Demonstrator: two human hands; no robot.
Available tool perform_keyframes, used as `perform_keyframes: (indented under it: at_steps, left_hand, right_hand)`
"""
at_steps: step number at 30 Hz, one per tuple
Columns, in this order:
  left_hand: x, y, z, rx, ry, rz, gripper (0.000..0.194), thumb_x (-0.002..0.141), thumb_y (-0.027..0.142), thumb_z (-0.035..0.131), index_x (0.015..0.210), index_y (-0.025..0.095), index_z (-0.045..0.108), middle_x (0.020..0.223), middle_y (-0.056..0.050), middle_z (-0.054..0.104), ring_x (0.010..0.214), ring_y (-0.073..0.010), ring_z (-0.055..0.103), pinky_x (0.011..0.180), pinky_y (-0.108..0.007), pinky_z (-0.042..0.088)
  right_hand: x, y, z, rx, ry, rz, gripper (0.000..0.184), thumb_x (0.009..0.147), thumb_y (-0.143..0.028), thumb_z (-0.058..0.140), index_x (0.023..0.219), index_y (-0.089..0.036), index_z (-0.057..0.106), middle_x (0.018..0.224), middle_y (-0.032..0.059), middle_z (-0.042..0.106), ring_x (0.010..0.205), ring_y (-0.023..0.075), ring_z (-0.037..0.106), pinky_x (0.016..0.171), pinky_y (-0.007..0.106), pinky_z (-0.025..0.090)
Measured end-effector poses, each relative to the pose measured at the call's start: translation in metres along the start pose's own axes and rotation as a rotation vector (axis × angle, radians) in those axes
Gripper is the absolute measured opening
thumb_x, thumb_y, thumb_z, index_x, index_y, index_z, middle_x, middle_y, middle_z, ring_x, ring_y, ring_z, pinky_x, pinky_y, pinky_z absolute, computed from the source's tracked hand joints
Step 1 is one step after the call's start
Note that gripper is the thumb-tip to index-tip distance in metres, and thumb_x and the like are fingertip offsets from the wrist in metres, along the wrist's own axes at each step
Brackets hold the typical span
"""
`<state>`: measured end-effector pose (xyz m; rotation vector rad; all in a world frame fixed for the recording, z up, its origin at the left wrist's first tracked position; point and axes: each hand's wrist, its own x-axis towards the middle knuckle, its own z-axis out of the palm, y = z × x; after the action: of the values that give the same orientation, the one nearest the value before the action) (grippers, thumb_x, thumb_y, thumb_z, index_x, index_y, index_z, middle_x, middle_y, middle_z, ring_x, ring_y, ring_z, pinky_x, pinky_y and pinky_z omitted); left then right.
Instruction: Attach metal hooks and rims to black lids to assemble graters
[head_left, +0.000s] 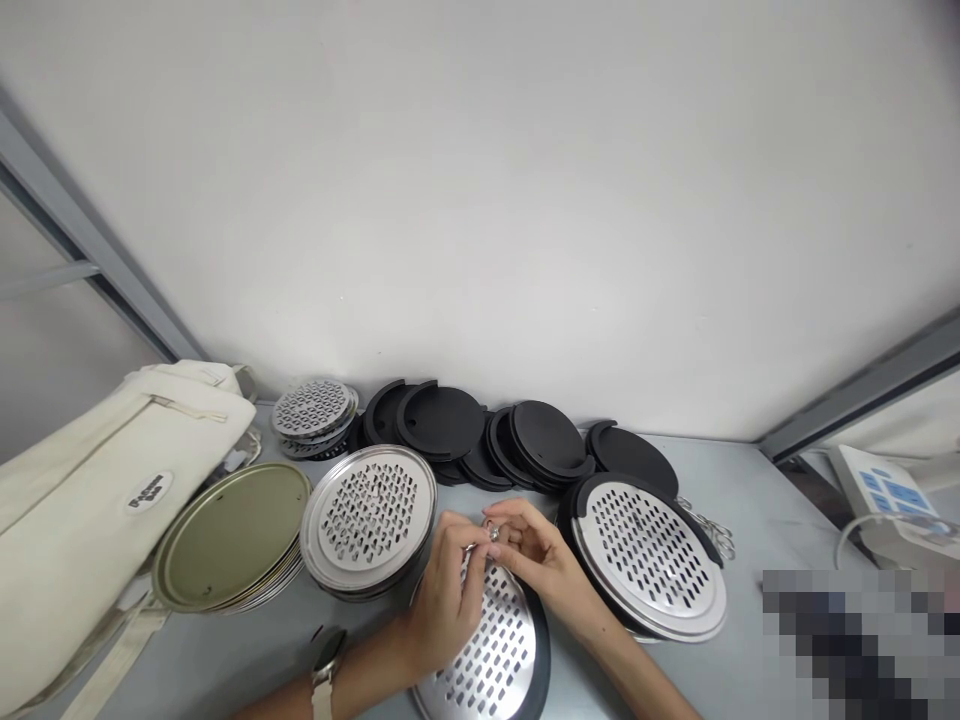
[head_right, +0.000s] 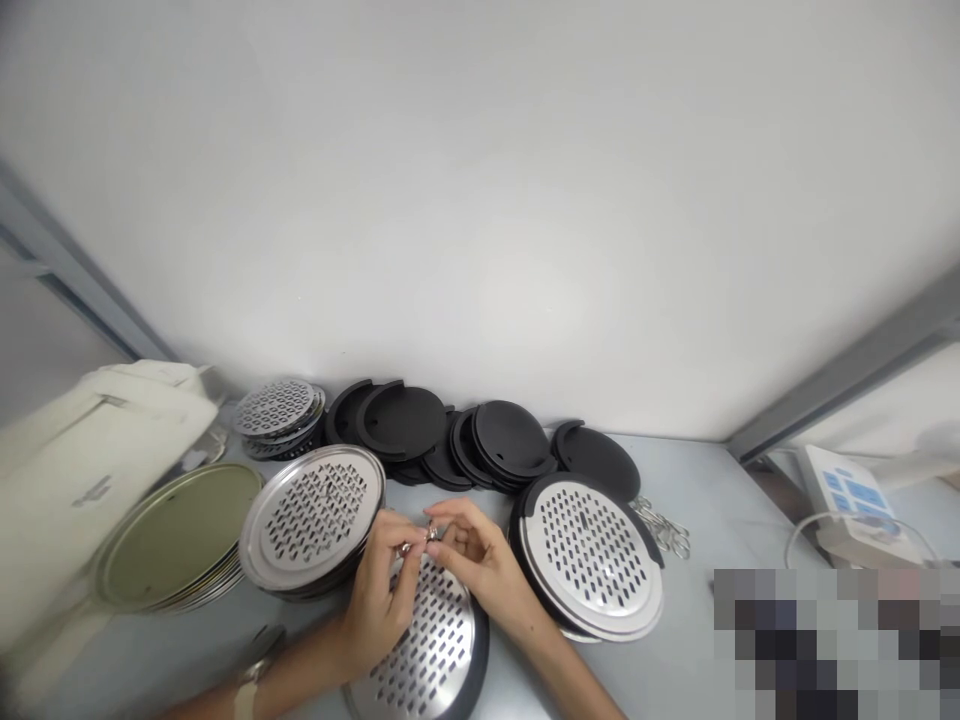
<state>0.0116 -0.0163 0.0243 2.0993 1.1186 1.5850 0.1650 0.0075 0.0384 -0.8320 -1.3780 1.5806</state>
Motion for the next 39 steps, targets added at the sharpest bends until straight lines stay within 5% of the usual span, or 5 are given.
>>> perform_keyframes:
  at_steps: [5,23,39]
  left_hand:
    - [0.001,-0.001,-0.001,-0.001,-0.002,-0.011,0.018,0.092,0.005,0.039,0.101,0.019,0.046,0.088,-0.005,0.050,0.080,-0.0162,0.054,0.070,-0.029,0.048]
    - [0.000,-0.003,0.000,-0.022,-0.040,0.045,0.021,0.091,0.001,0.040,0.099,0.019,0.047,0.087,-0.003,0.051,0.083,-0.0146,0.054,0.075,-0.027,0.048]
    - [0.000,-0.001,0.000,-0.032,0.000,0.033,0.019,0.089,0.000,0.045,0.101,0.016,0.046,0.093,-0.004,0.050,0.089,-0.0144,0.053,0.078,-0.026,0.047]
  right_hand:
    - [0.001,-0.002,-0.001,-0.058,0.004,0.021,0.023,0.083,-0.037,0.069,0.100,-0.022,0.065,0.069,-0.0036,0.051,0.062,0.0118,0.045,0.060,0.025,0.039]
    - [0.002,-0.004,0.002,0.010,-0.015,0.029,0.018,0.086,-0.035,0.066,0.093,-0.019,0.069,0.079,0.0012,0.065,0.070,0.0128,0.056,0.069,0.026,0.046]
    - [0.004,0.011,-0.004,0.035,0.035,0.010,0.022,0.083,-0.035,0.070,0.080,-0.018,0.056,0.066,-0.0049,0.050,0.062,0.0095,0.047,0.061,0.023,0.037]
